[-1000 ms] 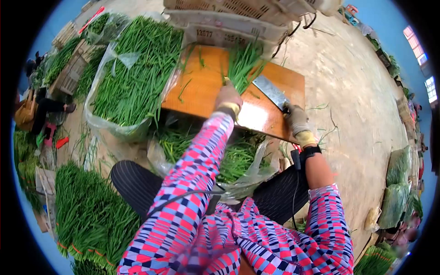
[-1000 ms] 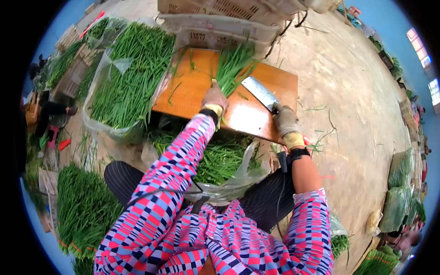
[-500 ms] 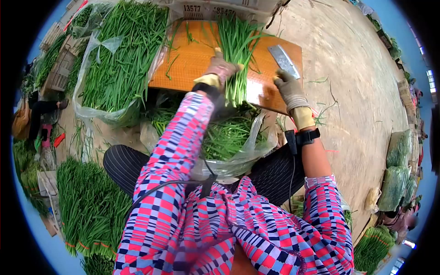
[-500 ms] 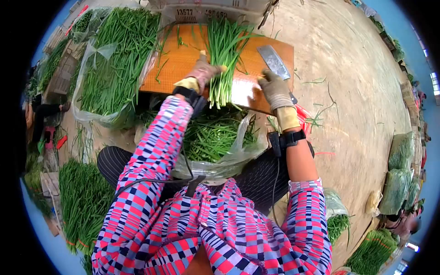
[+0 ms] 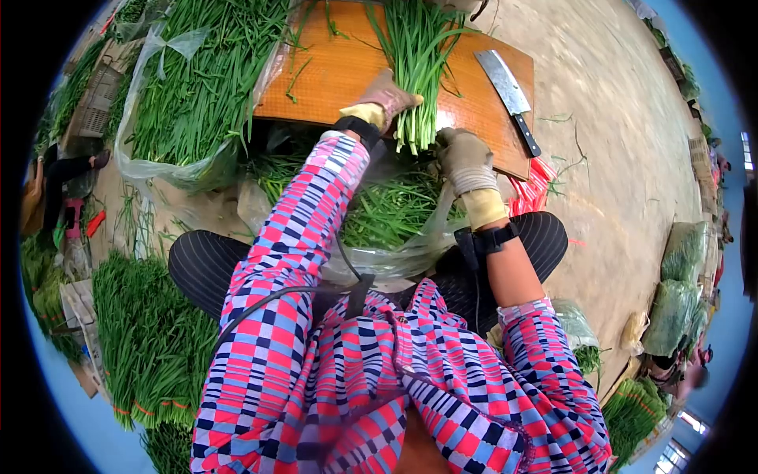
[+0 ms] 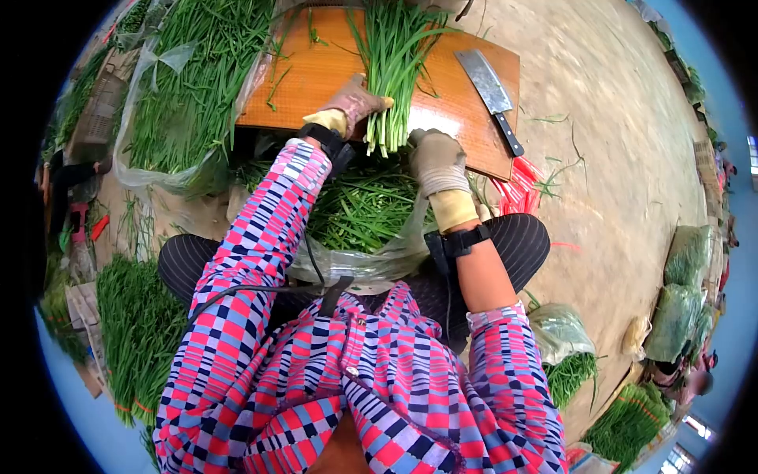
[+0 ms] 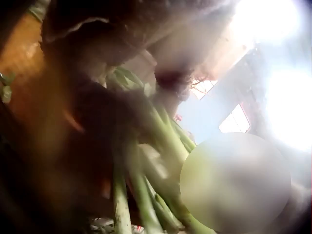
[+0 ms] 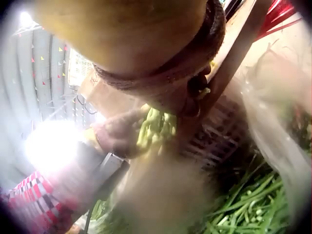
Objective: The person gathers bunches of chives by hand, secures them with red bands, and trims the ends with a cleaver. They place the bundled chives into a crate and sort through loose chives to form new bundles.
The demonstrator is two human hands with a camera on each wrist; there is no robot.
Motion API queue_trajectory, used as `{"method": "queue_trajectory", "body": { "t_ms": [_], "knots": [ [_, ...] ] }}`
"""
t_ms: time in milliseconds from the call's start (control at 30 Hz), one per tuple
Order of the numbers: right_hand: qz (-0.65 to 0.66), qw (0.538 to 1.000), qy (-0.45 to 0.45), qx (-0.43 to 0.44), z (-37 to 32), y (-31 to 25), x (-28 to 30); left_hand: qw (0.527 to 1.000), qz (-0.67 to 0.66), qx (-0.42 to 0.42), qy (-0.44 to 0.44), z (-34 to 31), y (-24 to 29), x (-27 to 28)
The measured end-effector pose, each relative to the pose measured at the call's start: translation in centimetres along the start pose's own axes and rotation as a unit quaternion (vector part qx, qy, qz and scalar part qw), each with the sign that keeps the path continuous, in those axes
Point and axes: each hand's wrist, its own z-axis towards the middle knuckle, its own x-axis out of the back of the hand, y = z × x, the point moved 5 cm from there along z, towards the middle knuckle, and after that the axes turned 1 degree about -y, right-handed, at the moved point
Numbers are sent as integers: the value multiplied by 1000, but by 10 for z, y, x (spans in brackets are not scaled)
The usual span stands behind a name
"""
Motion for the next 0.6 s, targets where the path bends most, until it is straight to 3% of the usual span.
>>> {"method": "queue_trajectory", "body": {
  "t_ms": [100, 200, 267, 333, 400, 433, 533, 600],
  "knots": [
    [177, 982, -32, -60, 3, 11, -5, 998, -20, -38, 35, 28, -31, 10],
    [247, 967, -8, -57, 14, 0, -14, 999, -17, -43, 21, 28, -30, 14],
    [209, 976, 7, -55, 22, -14, -10, 998, 46, -27, 34, 14, -18, 18],
    [190, 981, -17, -34, 22, -17, -8, 999, 15, -35, 35, 20, -25, 16],
    [147, 986, 35, -65, 13, -11, 9, 998, -9, -53, 35, 27, -39, 12],
    [141, 986, 74, -53, 5, -12, 25, 994, -82, -68, 1, 36, -51, 8],
    [293, 955, -8, -53, -11, -43, 44, 983, -165, -79, -7, 27, -48, 14],
    [239, 965, -95, -60, -9, -69, 44, 982, -168, -72, -43, 18, -41, 16]
  ]
}}
